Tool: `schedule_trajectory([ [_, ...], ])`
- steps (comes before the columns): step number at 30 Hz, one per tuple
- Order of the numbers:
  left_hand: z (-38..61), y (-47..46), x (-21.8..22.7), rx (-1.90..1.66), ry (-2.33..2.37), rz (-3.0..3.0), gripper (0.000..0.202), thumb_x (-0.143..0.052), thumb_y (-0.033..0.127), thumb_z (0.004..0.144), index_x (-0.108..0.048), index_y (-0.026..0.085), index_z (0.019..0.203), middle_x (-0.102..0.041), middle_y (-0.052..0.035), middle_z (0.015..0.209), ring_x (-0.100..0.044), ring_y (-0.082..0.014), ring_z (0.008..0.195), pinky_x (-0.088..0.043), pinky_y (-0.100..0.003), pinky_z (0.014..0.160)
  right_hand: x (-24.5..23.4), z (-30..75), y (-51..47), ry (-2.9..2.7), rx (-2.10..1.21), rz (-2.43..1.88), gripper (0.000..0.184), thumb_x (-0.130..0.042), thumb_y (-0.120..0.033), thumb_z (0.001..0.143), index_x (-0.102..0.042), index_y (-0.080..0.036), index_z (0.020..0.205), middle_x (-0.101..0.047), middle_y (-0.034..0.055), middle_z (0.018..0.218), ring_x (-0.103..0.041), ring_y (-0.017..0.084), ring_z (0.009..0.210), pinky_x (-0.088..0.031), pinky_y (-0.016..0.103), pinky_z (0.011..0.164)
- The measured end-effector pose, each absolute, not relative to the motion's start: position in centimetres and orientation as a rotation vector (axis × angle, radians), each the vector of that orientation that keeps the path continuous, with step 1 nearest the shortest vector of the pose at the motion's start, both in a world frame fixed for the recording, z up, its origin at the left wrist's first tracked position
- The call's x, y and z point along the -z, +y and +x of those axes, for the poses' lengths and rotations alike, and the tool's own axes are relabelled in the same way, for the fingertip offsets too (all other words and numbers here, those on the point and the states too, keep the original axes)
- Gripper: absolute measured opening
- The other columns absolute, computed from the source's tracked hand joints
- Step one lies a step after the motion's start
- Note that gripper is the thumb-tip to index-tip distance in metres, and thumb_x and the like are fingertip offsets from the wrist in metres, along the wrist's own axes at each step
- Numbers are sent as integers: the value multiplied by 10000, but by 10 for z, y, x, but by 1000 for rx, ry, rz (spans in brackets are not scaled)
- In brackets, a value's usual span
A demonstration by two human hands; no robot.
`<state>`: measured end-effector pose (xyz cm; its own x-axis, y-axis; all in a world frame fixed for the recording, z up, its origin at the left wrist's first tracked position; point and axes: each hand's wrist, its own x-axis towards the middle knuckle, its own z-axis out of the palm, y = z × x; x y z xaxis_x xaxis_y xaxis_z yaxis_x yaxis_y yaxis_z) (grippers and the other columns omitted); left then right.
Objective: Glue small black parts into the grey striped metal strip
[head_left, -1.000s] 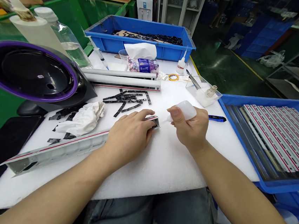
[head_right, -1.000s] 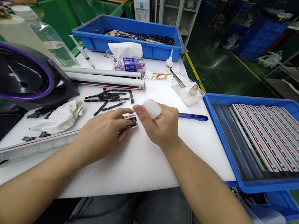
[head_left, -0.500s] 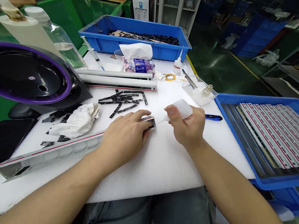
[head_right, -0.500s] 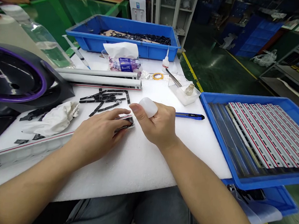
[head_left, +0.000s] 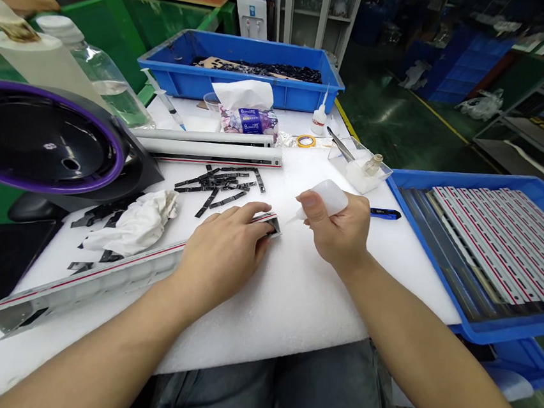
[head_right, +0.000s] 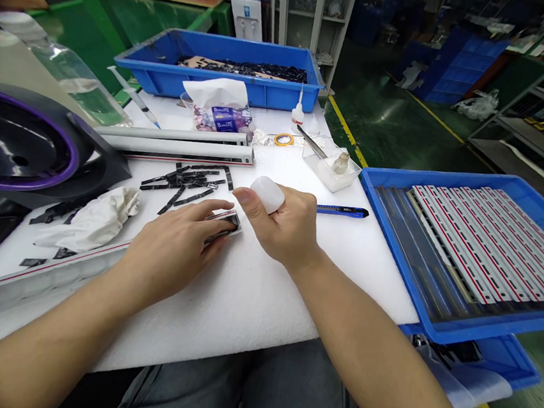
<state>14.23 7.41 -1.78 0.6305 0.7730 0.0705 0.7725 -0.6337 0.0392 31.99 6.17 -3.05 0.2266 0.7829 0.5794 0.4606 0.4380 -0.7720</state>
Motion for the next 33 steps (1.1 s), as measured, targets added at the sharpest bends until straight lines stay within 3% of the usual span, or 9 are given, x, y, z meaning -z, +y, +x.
schedule_trajectory([
  [2,142,73,19,-135,1349,2834,295,-437,302,942,-700,267,1071,-537,-5,1396,-611,-272,1088,-517,-456,874,30,324,64,-1289,-375,-1150,459,-573,-582,865,-629,-169,674,-539,-14,522,-506,95,445,-400,242,432],
  [7,140,70,24,-148,1358,2884,300,-424,293,952,-696,252,1072,-519,-16,1418,-600,-281,1090,-504,-457,851,26,359,79,-1127,-476,-1059,549,-316,-619,950,-638,-181,871,-576,7,610,-560,110,485,-433,235,426],
  [12,140,68,27,-179,1361,2927,310,-411,279,960,-684,248,1103,-535,-27,1398,-587,-273,1092,-488,-448,851,22,383,98,-968,-873,-960,283,-531,-423,852,-629,-183,963,-691,70,994,-677,156,891,-543,234,615],
  [14,140,68,27,-180,1366,2935,310,-409,271,958,-689,254,1092,-538,-30,1395,-583,-273,1090,-481,-444,847,25,380,103,-969,-925,-981,274,-572,-374,815,-623,-204,1024,-692,61,1033,-666,150,904,-555,258,680],
  [18,140,64,27,-189,1364,2938,298,-422,255,945,-698,256,1057,-542,-45,1391,-562,-281,1124,-462,-438,863,35,363,106,-1259,-586,-1291,322,-693,-338,738,-671,-213,1033,-704,40,1011,-642,166,893,-533,321,799],
  [21,138,62,27,-204,1335,2942,290,-439,234,926,-699,254,1053,-541,-55,1394,-547,-290,1151,-455,-442,868,40,353,106,-1497,-361,-1475,264,-676,-275,743,-687,-200,996,-710,21,967,-639,170,878,-511,318,820],
  [24,137,61,27,-219,1320,2939,294,-456,205,902,-701,248,1058,-543,-63,1395,-547,-299,1151,-460,-448,860,45,348,106,-1652,-341,-1573,271,-634,-220,770,-662,-202,1039,-704,14,907,-643,165,829,-508,313,810],
  [30,138,60,26,-236,1309,2936,321,-439,201,905,-694,229,1098,-552,-76,1390,-545,-302,1165,-467,-467,875,44,353,105,-1723,-275,-1501,434,-668,-242,762,-600,-172,1185,-691,78,1049,-641,189,929,-516,323,836],
  [33,139,59,26,-256,1317,2912,326,-430,209,909,-701,232,1088,-552,-88,1391,-542,-307,1175,-467,-480,888,33,381,102,-1460,52,-1424,278,-613,-295,803,-648,-161,1045,-663,73,969,-612,165,838,-507,303,775],
])
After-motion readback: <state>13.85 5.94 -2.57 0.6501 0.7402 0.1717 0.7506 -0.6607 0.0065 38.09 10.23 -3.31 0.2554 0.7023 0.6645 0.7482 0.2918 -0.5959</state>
